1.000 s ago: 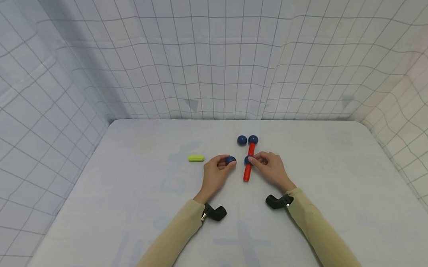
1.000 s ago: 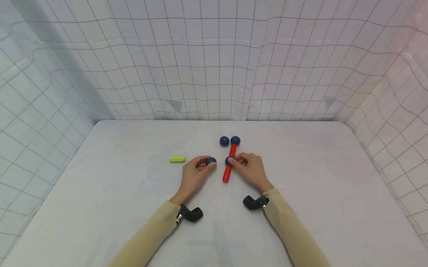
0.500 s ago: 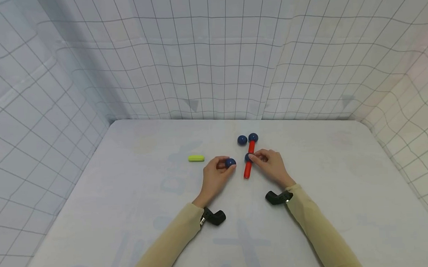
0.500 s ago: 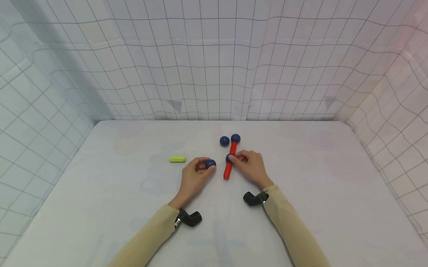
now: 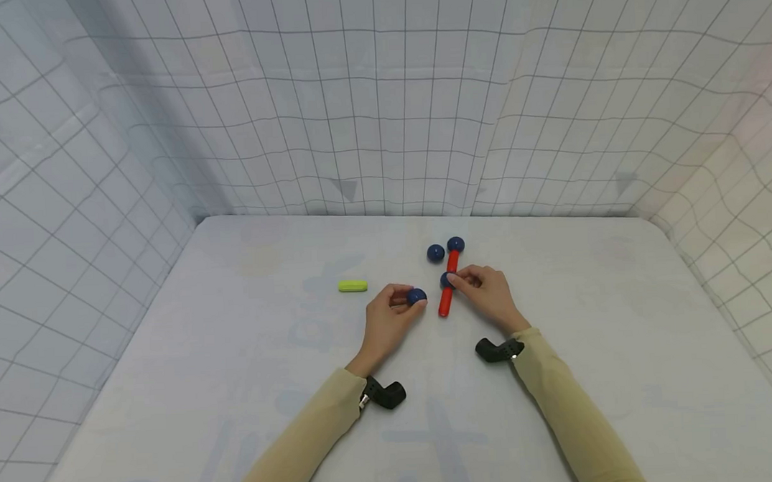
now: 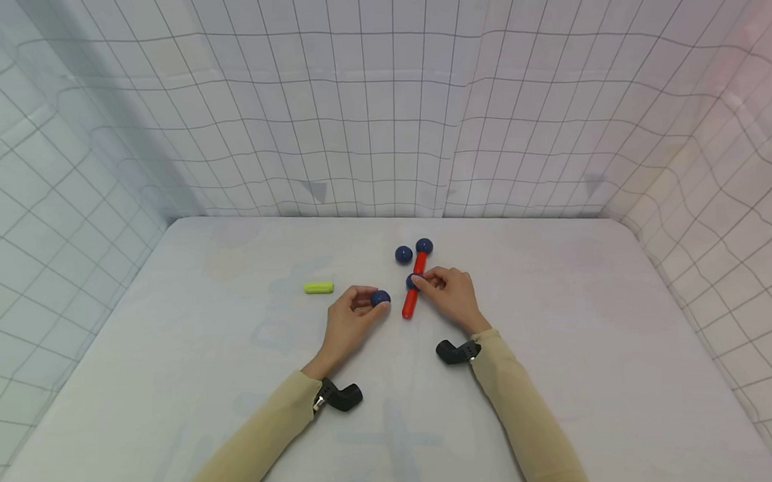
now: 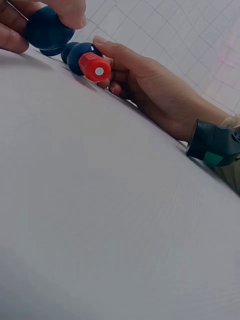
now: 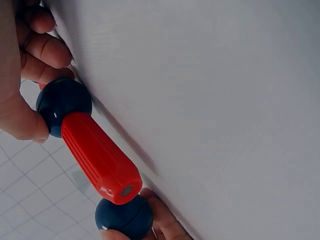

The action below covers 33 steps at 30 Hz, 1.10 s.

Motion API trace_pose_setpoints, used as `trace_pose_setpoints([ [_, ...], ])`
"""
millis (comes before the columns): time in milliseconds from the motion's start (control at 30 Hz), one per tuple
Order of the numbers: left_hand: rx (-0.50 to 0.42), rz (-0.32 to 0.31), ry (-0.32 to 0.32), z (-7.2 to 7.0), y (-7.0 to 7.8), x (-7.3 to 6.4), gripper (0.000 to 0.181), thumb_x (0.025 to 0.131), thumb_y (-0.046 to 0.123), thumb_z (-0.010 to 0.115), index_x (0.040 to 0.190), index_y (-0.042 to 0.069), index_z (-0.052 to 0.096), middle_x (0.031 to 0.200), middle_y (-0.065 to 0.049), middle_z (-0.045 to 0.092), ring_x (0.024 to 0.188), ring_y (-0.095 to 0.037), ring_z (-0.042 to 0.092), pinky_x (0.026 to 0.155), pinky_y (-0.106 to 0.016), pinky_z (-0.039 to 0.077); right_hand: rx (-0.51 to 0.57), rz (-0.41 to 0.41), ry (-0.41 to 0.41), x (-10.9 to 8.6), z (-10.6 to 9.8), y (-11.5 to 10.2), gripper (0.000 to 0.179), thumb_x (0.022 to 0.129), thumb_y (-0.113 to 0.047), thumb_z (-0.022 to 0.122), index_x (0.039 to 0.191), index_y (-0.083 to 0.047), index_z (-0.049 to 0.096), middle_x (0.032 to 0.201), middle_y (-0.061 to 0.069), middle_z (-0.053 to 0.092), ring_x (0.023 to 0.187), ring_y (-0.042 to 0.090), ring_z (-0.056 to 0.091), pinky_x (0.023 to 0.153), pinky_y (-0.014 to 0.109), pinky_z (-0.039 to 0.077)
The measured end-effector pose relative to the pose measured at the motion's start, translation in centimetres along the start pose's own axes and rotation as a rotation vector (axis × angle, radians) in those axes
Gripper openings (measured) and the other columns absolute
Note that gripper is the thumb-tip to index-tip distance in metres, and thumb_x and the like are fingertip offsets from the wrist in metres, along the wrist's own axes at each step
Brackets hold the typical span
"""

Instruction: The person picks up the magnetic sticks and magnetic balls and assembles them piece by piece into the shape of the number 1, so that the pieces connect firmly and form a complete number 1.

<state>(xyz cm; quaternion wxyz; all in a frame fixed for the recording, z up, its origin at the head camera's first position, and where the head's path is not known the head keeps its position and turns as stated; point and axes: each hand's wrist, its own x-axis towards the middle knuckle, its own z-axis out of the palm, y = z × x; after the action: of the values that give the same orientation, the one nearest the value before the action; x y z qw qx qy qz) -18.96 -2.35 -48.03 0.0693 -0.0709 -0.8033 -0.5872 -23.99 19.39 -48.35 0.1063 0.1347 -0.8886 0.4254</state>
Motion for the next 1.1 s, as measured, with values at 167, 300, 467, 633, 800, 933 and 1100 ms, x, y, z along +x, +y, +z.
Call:
trace_pose_setpoints([
  [167,0.004,-0.003,-0.031,0.1,-0.1,-0.2,0.033,0.082,0.025,0.076,0.106,0.007,0.064,0.096,-0.002,0.066,0.084,-0.012,0.062,0.075,-0.025,0.051,-0.003,0.021,-0.011,0.1,0.1,0.0,0.027,0.088,-0.034,0.068,0.089,-0.007,0.071,0.067,0.0,0.054,0.066,0.02,0.044,0.061,0.032,0.03],
  [300,0.007,0.016,-0.032,0.2,-0.2,-0.3,0.032,0.082,0.023,0.076,0.107,0.006,0.064,0.094,-0.003,0.065,0.082,-0.013,0.061,0.073,-0.025,0.051,-0.003,0.024,-0.008,0.2,0.1,0.0,0.026,0.088,-0.033,0.068,0.089,-0.007,0.071,0.067,0.0,0.053,0.066,0.021,0.044,0.061,0.032,0.03],
  [467,0.033,0.052,-0.044,0.3,-0.2,-0.7,0.037,0.084,0.021,0.075,0.114,0.005,0.064,0.098,-0.005,0.065,0.084,-0.013,0.061,0.073,-0.024,0.051,-0.013,0.015,-0.009,0.2,0.1,0.1,0.026,0.088,-0.032,0.068,0.09,-0.007,0.072,0.067,0.0,0.054,0.065,0.02,0.044,0.061,0.031,0.031],
  [633,0.063,0.086,-0.079,0.5,-0.1,-1.4,0.035,0.084,0.019,0.075,0.114,0.004,0.065,0.1,-0.006,0.063,0.085,-0.013,0.061,0.073,-0.022,0.051,-0.022,0.017,-0.017,0.1,-0.1,0.3,0.026,0.089,-0.032,0.068,0.091,-0.006,0.072,0.067,0.0,0.053,0.066,0.02,0.044,0.061,0.032,0.031],
  [800,0.022,0.07,-0.094,0.4,0.1,-1.9,0.032,0.08,0.017,0.078,0.107,0.005,0.065,0.094,-0.003,0.063,0.08,-0.011,0.062,0.071,-0.021,0.052,-0.015,0.006,-0.018,0.1,-0.2,0.2,0.027,0.089,-0.033,0.067,0.092,-0.007,0.071,0.067,0.0,0.052,0.066,0.02,0.044,0.061,0.032,0.03],
  [933,0.004,0.064,-0.104,0.5,0.2,-2.1,0.031,0.079,0.019,0.079,0.103,0.006,0.064,0.09,-0.003,0.064,0.077,-0.01,0.063,0.07,-0.022,0.052,-0.006,0.007,-0.015,0.2,-0.1,0.3,0.026,0.089,-0.032,0.068,0.091,-0.007,0.071,0.068,0.0,0.053,0.066,0.02,0.044,0.061,0.032,0.03],
  [1100,0.033,0.079,-0.134,0.6,0.3,-2.3,0.033,0.078,0.025,0.08,0.102,0.007,0.065,0.091,-0.001,0.065,0.076,-0.009,0.063,0.069,-0.023,0.052,-0.001,0.008,-0.008,0.2,-0.1,0.3,0.025,0.088,-0.033,0.068,0.09,-0.008,0.071,0.067,-0.001,0.054,0.066,0.02,0.044,0.062,0.032,0.03],
])
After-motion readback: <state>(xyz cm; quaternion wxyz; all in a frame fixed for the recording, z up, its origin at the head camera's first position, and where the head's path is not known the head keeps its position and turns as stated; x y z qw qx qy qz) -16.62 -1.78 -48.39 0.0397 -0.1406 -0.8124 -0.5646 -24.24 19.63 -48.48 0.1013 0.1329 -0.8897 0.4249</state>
